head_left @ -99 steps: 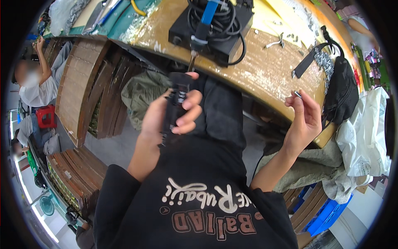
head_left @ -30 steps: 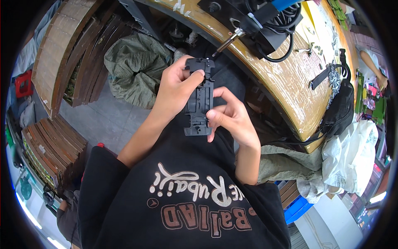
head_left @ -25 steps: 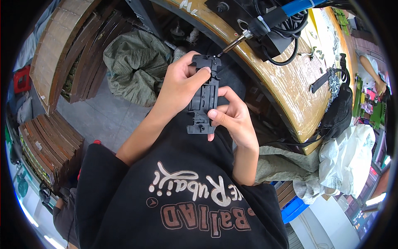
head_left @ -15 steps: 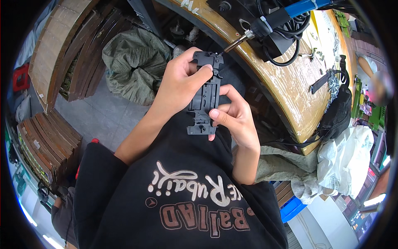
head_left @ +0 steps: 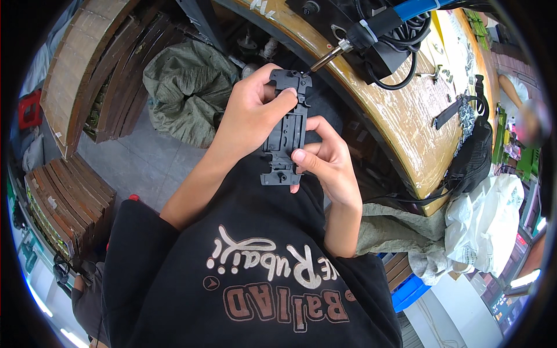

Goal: Manually assembling small components into a black plastic housing at a workbench.

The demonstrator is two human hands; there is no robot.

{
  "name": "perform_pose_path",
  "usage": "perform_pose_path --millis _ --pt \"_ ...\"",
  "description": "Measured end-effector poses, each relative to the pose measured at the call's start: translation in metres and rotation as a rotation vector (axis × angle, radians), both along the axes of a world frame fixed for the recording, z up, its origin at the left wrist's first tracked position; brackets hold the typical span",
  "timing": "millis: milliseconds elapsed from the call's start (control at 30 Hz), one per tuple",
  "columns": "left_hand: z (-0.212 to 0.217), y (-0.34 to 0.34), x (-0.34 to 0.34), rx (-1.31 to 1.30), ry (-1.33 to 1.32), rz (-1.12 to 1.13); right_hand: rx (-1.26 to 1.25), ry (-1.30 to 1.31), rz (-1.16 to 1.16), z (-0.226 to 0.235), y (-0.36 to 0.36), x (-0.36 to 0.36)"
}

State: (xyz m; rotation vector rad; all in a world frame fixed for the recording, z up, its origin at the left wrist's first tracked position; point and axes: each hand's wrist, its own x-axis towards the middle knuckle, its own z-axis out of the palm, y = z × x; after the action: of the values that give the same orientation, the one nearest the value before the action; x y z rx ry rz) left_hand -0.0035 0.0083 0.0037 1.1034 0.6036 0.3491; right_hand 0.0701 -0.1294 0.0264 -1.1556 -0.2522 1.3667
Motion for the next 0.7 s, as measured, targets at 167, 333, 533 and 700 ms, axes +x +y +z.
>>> perform_pose_path --millis 167,333,533,700 --pt "-0.0003 0.0007 -0.0005 -0.016 0.006 0.008 0.002 -0.002 -0.009 -0.0012 0.0005 -0.0006" --pt "-0.0069 0.0019 0.0012 0.003 0.011 0.007 0.0 0.006 -0.018 -0.0076 0.0016 0.0002" --pt "-0.0049 0.0042 0.0036 0.023 0.004 0.012 0.013 -0.003 -0.028 -0.0062 0.005 0.0011" --pt "-0.0005 0.0055 0.0037 0.017 -0.005 0.013 0.021 -0.011 -0.022 -0.0031 0.0053 0.0016"
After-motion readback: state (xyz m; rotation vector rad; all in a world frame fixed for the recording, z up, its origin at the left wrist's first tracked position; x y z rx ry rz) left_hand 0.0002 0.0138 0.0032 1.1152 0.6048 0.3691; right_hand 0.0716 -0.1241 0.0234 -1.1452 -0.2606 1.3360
